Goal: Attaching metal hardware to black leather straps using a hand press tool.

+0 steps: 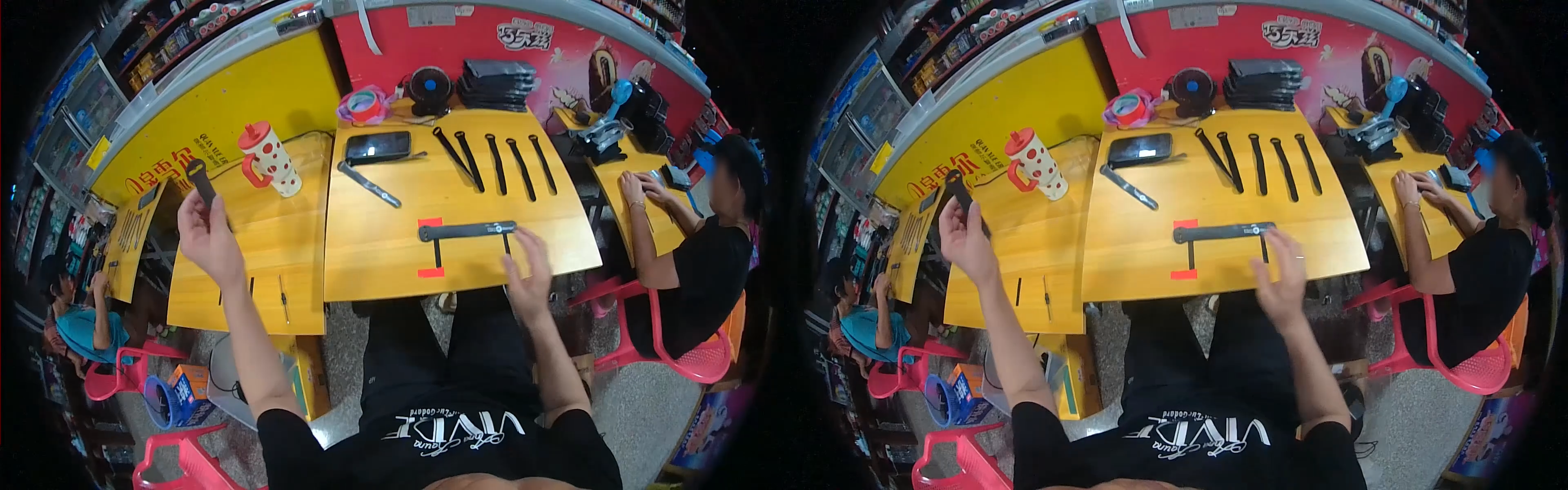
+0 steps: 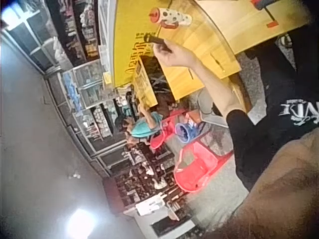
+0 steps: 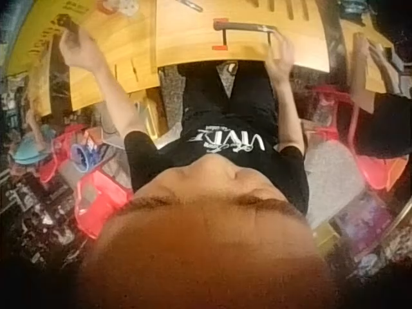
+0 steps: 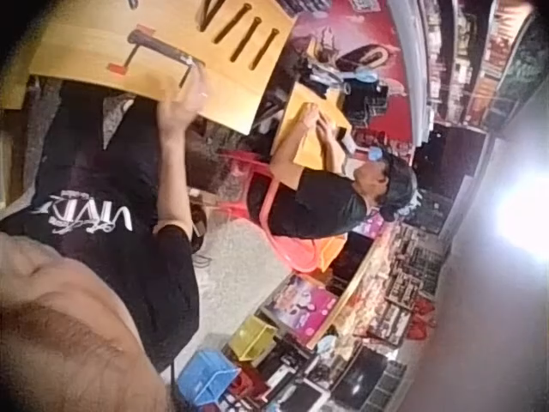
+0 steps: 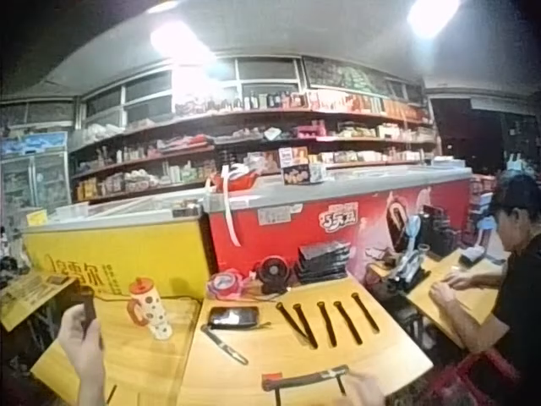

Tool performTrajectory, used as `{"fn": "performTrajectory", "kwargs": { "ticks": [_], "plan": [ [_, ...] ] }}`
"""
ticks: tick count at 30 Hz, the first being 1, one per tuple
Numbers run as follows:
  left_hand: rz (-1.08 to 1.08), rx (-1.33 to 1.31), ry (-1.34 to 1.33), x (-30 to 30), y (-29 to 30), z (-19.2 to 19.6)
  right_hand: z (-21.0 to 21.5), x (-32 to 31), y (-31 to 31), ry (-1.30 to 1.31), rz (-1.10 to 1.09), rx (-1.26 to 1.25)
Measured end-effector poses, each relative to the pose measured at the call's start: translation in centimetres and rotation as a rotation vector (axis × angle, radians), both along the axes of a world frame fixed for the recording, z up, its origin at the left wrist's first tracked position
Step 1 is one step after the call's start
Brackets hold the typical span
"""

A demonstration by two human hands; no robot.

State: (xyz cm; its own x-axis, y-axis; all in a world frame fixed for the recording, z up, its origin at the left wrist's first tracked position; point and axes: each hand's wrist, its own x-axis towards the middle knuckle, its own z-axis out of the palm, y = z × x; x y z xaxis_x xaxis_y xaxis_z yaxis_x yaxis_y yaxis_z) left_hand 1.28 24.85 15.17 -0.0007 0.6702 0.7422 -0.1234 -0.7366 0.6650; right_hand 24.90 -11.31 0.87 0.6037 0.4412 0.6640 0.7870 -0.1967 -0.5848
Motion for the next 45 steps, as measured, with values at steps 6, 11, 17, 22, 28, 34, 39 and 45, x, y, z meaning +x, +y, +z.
{"fn": "performTrajectory", "kwargs": {
  "ticks": [6, 11, 17, 22, 28, 34, 39, 45],
  "plan": [
    [-0.721, -0.657, -0.288, 5.1, -19.1, -5.3, 4.1, -8.8, 4.0, 0.676, 0.792, 0.206],
    [-0.870, -0.958, -0.280, 7.7, -21.7, -10.2, 3.8, -5.5, -2.1, 0.858, 0.599, 0.066],
    [-1.120, -1.061, 0.183, 7.6, -19.1, -13.1, 2.9, -1.7, -5.8, 1.040, 0.463, -0.006],
    [-0.970, -0.949, 0.324, 8.5, -18.3, -13.7, 2.1, 0.9, -6.1, 1.035, 0.458, 0.008],
    [-0.912, -0.986, 0.372, 9.6, -16.5, -14.0, 0.8, 2.9, -4.6, 1.128, 0.424, 0.239],
    [-0.852, -0.820, 0.454, 12.1, -14.9, -14.8, 0.2, 5.8, -1.9, 0.834, 0.297, 0.244],
    [-0.718, -0.874, 0.434, 13.8, -13.9, -14.8, -0.6, 7.5, -0.4, 0.882, 0.252, 0.196],
    [-0.628, -0.798, 0.489, 14.5, -13.9, -15.7, -0.9, 8.0, 0.8, 0.584, 0.115, 0.005]
  ]
}}
